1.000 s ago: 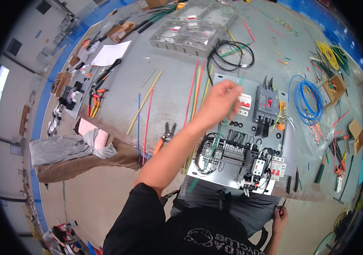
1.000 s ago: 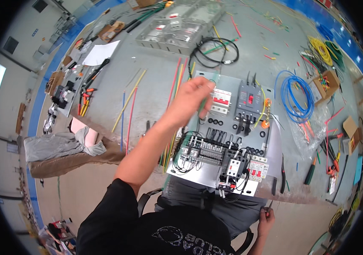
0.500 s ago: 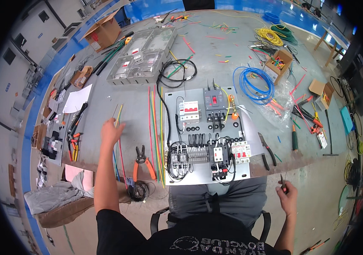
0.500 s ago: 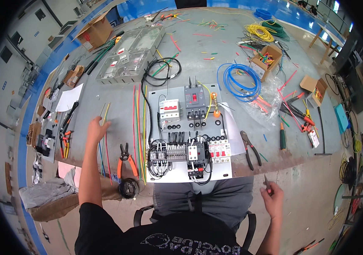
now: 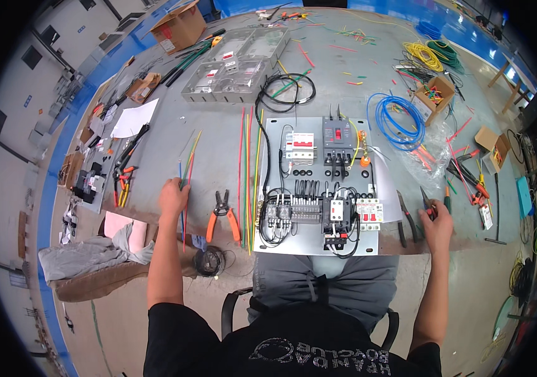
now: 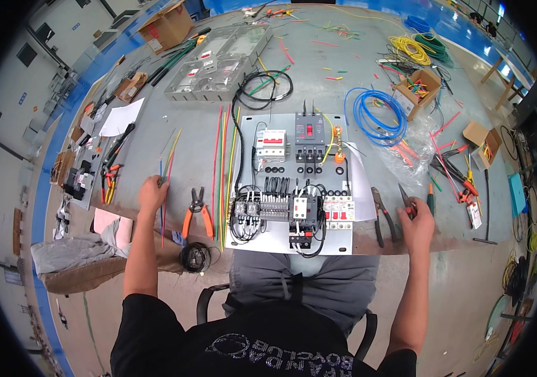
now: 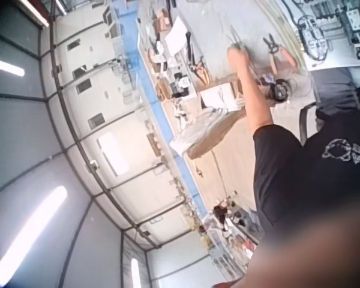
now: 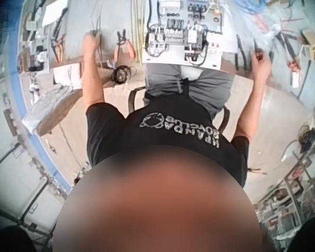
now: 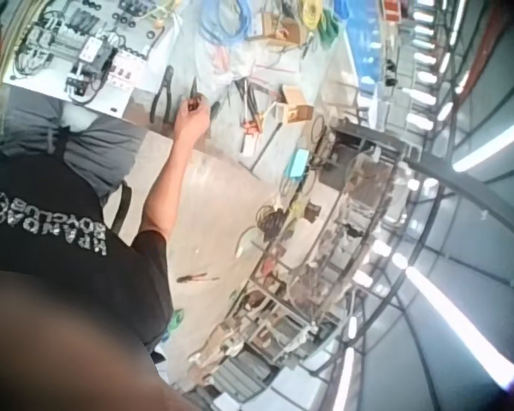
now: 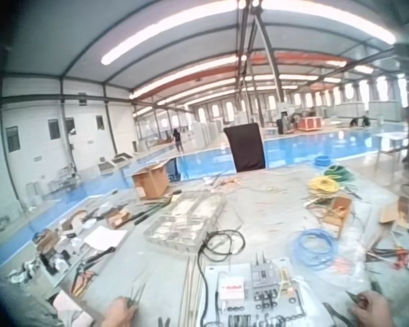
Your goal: The person strips the insulation from several colored electrical wires using pliers and a knife. They hold the wires in one hand and use the tools in the other to remove the outer coating, then place the stripped wires on the workbench.
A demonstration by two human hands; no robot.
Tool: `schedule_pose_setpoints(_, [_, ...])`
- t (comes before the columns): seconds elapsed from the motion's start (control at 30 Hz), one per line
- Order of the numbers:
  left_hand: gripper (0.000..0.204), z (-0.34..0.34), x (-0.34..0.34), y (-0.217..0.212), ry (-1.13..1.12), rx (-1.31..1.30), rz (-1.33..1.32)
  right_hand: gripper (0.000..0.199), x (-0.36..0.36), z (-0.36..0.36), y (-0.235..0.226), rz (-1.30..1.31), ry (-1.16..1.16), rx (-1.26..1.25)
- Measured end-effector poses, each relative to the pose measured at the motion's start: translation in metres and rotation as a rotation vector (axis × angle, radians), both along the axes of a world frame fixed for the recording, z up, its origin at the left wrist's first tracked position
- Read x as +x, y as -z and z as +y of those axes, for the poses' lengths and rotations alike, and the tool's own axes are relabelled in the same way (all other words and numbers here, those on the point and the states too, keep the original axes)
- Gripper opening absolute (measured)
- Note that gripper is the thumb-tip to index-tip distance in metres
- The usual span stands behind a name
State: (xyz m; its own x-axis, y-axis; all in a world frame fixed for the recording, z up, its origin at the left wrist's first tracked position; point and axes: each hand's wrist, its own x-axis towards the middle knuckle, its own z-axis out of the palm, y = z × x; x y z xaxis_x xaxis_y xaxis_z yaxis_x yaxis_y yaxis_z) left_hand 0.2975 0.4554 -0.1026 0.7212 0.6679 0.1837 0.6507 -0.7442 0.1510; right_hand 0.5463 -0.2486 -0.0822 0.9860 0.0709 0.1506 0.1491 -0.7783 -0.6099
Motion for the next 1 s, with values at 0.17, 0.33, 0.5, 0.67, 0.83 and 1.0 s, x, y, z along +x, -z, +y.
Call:
schedule_pose_setpoints(0.17, [0.027, 0.028, -0.005, 0.018, -0.014, -0.003, -0.068, 0.042, 0.012, 0.015, 0.025, -0.145, -0.011, -0.072])
schedule_pose_setpoints(0.33, [0.033, 0.017, 0.025, 0.021, 0.134, 0.207, -0.217, 0.037, 0.013, 0.009, 0.045, -0.353, -0.016, -0.136])
schedule_pose_setpoints(0.5, [0.060, -0.072, 0.109, -0.005, 0.068, -0.230, -0.103, 0.036, 0.015, 0.007, 0.049, -0.378, -0.016, -0.118])
schedule_pose_setpoints(0.67, [0.080, -0.132, 0.169, -0.035, 0.055, -0.289, 0.099, 0.031, 0.015, 0.004, 0.049, -0.385, -0.017, -0.050])
schedule_pose_setpoints(0.83, [0.068, -0.106, 0.182, -0.007, 0.063, -0.395, 0.092, 0.029, 0.016, 0.006, 0.048, -0.374, -0.020, 0.021])
schedule_pose_setpoints(1.0, [0.048, -0.120, 0.188, -0.014, 0.026, -0.434, 0.185, 0.027, 0.013, 0.003, 0.047, -0.366, -0.008, 0.070])
